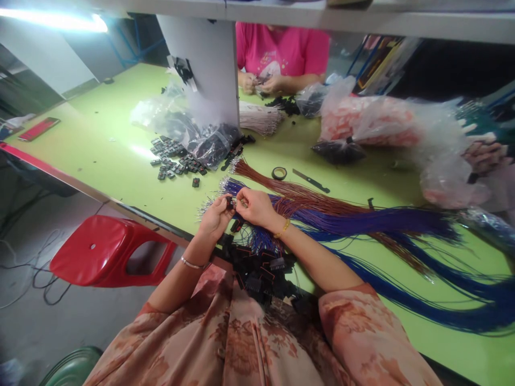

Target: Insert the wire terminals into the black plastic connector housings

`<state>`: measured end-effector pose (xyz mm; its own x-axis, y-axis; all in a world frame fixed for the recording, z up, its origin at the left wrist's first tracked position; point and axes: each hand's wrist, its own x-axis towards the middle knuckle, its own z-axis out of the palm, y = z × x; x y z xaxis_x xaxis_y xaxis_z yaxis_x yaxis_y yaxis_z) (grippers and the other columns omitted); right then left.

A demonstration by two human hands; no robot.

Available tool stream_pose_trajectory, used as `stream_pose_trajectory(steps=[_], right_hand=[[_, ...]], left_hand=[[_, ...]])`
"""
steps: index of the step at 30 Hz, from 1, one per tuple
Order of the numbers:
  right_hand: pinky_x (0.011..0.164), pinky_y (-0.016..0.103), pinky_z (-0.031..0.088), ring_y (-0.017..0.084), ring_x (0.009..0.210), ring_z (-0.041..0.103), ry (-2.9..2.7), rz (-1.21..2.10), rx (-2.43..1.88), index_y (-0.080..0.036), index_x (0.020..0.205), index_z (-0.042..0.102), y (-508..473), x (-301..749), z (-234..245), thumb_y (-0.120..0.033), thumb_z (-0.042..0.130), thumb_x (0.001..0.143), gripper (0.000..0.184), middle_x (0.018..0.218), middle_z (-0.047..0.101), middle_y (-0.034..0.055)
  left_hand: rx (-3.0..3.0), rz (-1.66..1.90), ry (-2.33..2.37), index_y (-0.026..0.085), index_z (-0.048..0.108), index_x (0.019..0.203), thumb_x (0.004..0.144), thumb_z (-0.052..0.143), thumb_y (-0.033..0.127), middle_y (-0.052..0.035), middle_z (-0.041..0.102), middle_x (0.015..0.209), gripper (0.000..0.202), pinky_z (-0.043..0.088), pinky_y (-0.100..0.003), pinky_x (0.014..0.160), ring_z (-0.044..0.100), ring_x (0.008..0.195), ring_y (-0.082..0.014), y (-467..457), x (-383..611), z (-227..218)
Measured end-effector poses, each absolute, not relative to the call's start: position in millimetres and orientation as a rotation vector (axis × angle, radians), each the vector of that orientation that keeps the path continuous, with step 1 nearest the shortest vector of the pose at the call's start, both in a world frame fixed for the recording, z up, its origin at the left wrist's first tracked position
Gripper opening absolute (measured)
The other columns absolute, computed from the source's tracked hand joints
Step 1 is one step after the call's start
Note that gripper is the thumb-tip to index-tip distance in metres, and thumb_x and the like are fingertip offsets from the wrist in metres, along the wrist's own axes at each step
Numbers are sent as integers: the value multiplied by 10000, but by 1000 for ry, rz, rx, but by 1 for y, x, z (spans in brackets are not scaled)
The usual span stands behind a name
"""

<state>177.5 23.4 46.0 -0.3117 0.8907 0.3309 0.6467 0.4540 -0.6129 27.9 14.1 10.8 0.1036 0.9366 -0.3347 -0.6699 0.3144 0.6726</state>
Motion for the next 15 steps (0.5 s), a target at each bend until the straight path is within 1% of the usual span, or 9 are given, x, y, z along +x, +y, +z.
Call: stream_pose_trajectory(steps=[4,7,11,15], right_hand=[[560,247,297,121,561,449,-2138,433,-1294,-176,795,601,23,175,45,-235,529,800,93,655,597,14],[570,250,312,129,577,474,-2173,429,-1270,-172,811,601,24,175,41,-241,526,814,102,682,617,28],[588,246,335,132,597,505,-2182,482,-1202,-165,825,599,25,180,39,-238,510,828,115,702,630,34],[586,251,328,133,592,494,-2188,503,-1200,-172,766,572,23,179,37,-215,508,803,86,679,614,34]], left_hand=[[429,1249,829,136,641,880,811,647,157,-18,632,772,72,467,-212,672,587,687,-87,13,30,9],[486,1257,845,135,643,859,771,703,194,-12,631,787,122,472,-210,704,587,715,-85,11,31,7],[505,1249,897,134,647,857,740,738,242,-11,629,788,183,458,-197,654,571,681,-75,7,32,7],[525,1269,925,136,644,849,719,754,282,-11,628,772,224,447,-201,640,563,664,-74,8,34,6]])
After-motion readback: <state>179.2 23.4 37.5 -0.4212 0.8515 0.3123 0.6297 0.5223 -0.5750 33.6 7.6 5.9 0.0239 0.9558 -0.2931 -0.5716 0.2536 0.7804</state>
